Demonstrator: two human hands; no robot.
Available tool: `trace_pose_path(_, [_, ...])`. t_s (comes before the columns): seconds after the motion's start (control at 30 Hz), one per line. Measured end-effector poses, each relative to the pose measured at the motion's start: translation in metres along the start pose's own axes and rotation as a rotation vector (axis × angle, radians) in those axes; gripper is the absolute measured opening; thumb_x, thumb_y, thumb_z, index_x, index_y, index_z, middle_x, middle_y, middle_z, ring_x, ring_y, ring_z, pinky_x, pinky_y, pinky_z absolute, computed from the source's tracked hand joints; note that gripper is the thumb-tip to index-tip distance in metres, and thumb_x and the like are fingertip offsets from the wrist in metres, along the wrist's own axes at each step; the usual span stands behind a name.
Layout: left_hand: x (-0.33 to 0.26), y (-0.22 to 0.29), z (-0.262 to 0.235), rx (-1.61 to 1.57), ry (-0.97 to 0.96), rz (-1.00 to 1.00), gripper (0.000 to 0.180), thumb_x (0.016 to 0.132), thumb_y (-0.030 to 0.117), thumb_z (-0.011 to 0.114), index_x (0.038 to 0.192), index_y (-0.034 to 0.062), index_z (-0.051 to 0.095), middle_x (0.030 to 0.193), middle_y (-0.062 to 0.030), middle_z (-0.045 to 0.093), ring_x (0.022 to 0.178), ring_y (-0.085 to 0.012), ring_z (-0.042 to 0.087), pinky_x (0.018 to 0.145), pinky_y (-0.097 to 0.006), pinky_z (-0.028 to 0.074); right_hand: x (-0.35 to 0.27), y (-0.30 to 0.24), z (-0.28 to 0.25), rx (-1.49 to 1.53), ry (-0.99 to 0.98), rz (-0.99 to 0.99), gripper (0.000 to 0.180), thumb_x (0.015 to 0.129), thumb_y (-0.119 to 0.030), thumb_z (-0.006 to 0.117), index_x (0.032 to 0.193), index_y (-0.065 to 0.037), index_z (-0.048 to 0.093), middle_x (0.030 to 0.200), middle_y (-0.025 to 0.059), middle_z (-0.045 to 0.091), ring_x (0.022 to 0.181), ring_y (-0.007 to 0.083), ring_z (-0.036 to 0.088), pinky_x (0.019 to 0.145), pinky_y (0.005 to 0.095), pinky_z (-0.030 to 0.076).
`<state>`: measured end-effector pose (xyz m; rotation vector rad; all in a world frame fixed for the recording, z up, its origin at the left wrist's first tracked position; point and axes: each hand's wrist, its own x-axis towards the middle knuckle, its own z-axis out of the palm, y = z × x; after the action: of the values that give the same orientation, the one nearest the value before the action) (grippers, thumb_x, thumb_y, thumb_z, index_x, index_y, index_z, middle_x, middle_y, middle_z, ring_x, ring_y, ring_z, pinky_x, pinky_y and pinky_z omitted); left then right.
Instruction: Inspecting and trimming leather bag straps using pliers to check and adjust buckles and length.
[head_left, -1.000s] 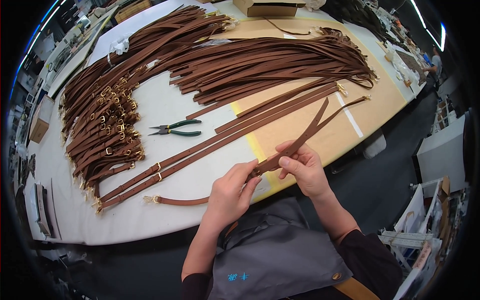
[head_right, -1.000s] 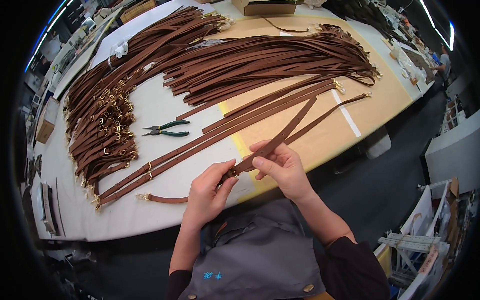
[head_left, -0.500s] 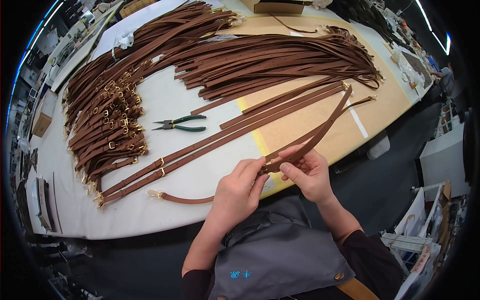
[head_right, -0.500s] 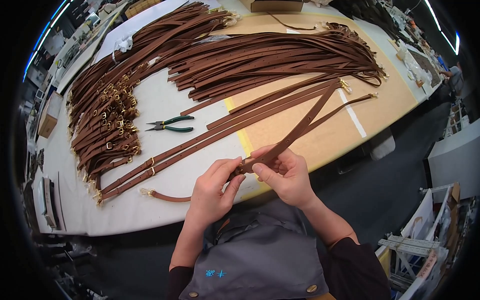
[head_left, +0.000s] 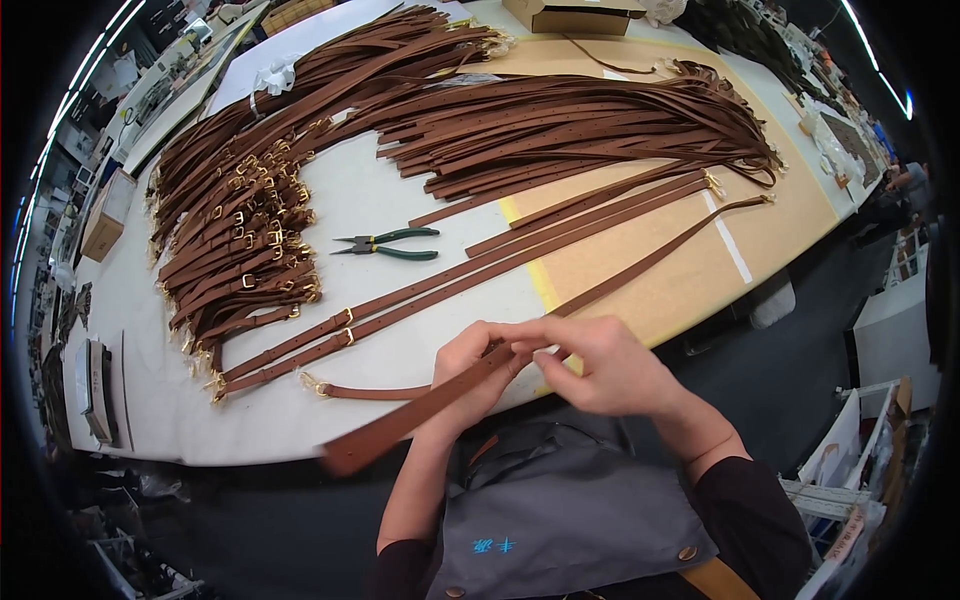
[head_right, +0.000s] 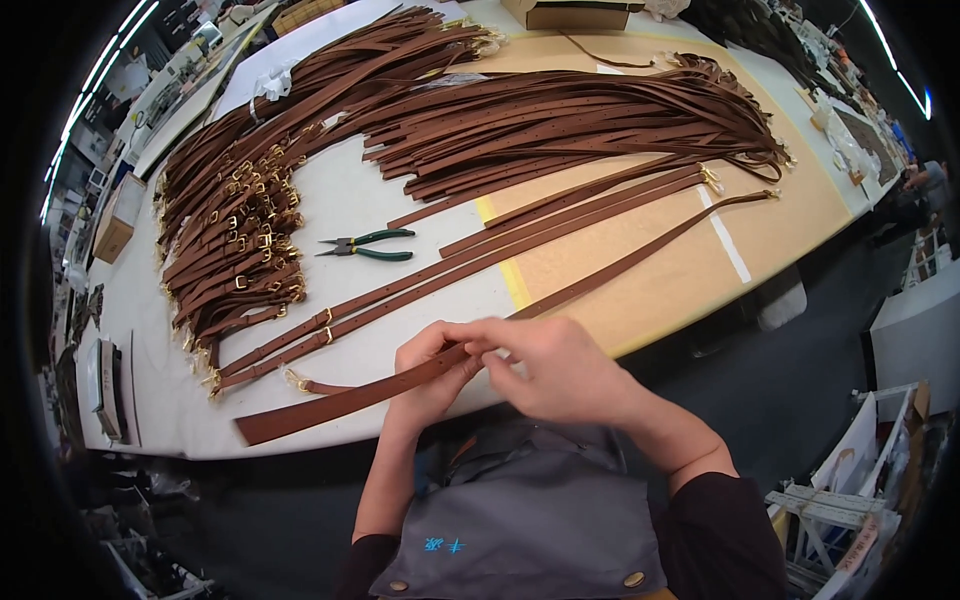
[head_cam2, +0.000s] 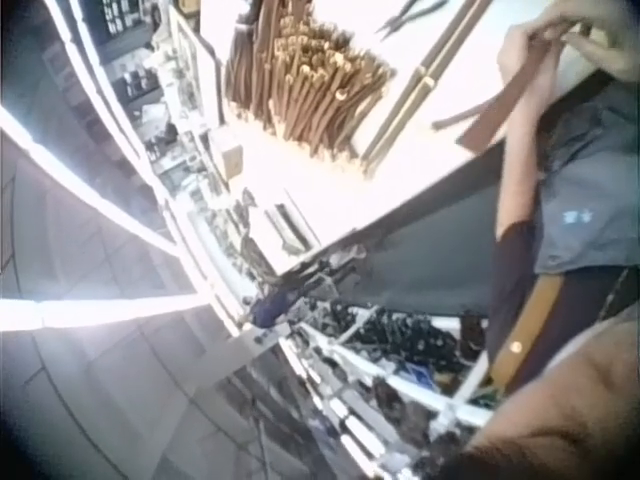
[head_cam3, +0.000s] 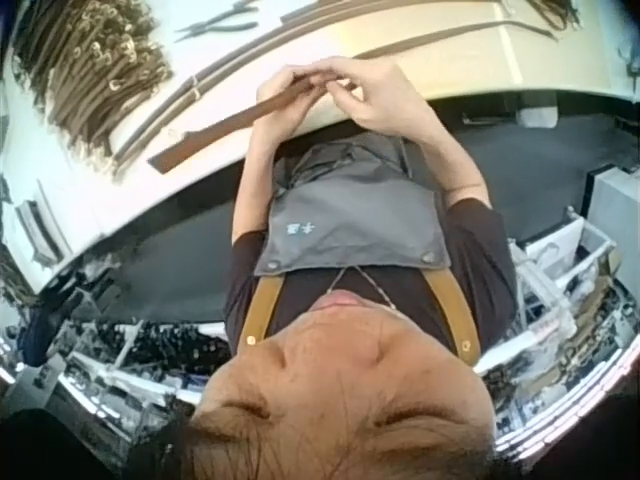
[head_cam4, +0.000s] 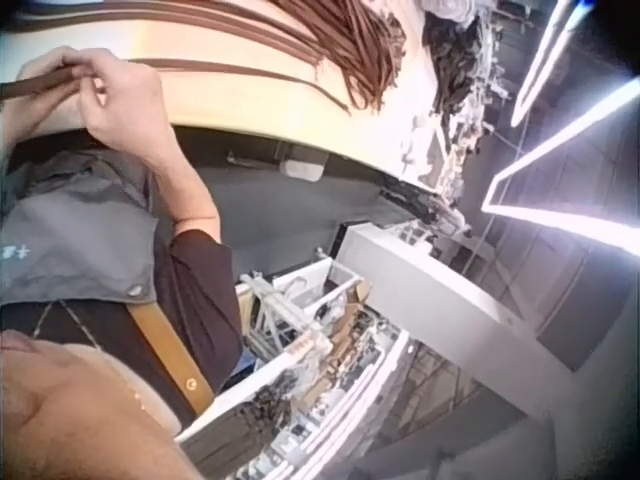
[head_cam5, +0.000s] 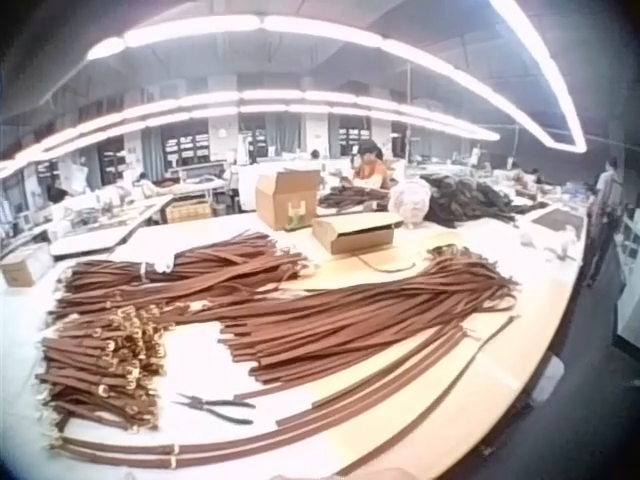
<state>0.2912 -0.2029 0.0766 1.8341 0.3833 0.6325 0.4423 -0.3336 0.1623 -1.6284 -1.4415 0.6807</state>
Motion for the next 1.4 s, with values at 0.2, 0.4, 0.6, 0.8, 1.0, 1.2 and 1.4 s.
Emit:
trace_pose_path(0.2, [-0.011,0.013,-0.003,-0.014,0.025,-0.051,0.031,0.087,0.011,0.084,0.104,0.0016,0.060,0.096,-0.0114,0.073,0.083,-0.0179,0.072,0.070,-0.032,0.057,0.023,0.032,-0.004,0.018,-0.139,0.030,0.025,0.098,-0.012,0.067,0.121,0.000,0.065,0.099,0.0086,0.075,0.091,0.0170,0.071,0.081,0.0296,0.055])
trace_pose_path(0.4, [-0.016,0.008,-0.015,0.092,-0.066,-0.055,0.026,0.087,0.012,0.084,0.100,0.0015,0.064,0.092,-0.0104,0.071,0.079,-0.0199,0.070,0.071,-0.032,0.055,0.015,0.051,0.009,0.292,-0.238,0.235,0.024,0.101,-0.020,0.071,0.112,-0.001,0.063,0.089,0.0017,0.069,0.083,0.0078,0.062,0.076,0.0253,0.050])
trace_pose_path(0.6, [-0.024,-0.001,-0.007,0.025,-0.016,-0.031,0.015,0.089,0.010,0.081,0.098,0.0019,0.071,0.092,-0.0100,0.071,0.079,-0.0208,0.069,0.070,-0.032,0.054,0.017,0.054,0.003,0.275,-0.320,0.258,0.025,0.100,-0.022,0.070,0.113,-0.002,0.063,0.084,0.0040,0.069,0.080,0.0118,0.064,0.076,0.0286,0.052])
trace_pose_path(0.8, [-0.030,-0.010,0.003,-0.062,0.044,-0.080,0.016,0.088,0.009,0.081,0.099,0.0021,0.071,0.092,-0.0096,0.071,0.081,-0.0200,0.069,0.072,-0.032,0.054,0.021,0.060,0.000,0.185,-0.380,0.210,0.033,0.098,-0.025,0.070,0.121,-0.002,0.061,0.102,0.0118,0.069,0.099,0.0230,0.066,0.088,0.0351,0.052])
trace_pose_path(1.0, [-0.023,-0.010,0.018,-0.166,0.042,0.084,0.037,0.088,0.012,0.071,0.123,0.0047,0.063,0.113,-0.0168,0.070,0.101,-0.0347,0.070,0.089,-0.042,0.056,0.047,0.002,0.047,0.058,-0.321,-0.302,0.044,0.099,-0.031,0.068,0.134,-0.006,0.057,0.122,0.0204,0.066,0.112,0.0354,0.065,0.099,0.0482,0.049])
trace_pose_path(1.2, [-0.030,-0.018,0.018,0.182,-0.099,0.038,0.013,0.090,0.013,0.077,0.098,0.0037,0.071,0.081,-0.0123,0.072,0.073,-0.0201,0.072,0.067,-0.033,0.056,0.019,-0.047,0.098,0.387,-0.634,-0.456,0.032,0.103,-0.036,0.059,0.107,-0.005,0.068,0.090,0.0170,0.073,0.088,0.0435,0.071,0.085,0.0539,0.053])
trace_pose_path(1.4, [-0.032,-0.017,0.010,0.115,-0.104,0.082,0.015,0.091,0.012,0.075,0.101,0.0039,0.067,0.091,-0.0089,0.073,0.078,-0.0209,0.072,0.071,-0.035,0.056,0.031,-0.007,0.002,-0.204,-0.275,-0.006,0.017,0.100,-0.021,0.066,0.098,-0.004,0.071,0.079,0.0145,0.071,0.071,0.0305,0.070,0.065,0.0353,0.054])
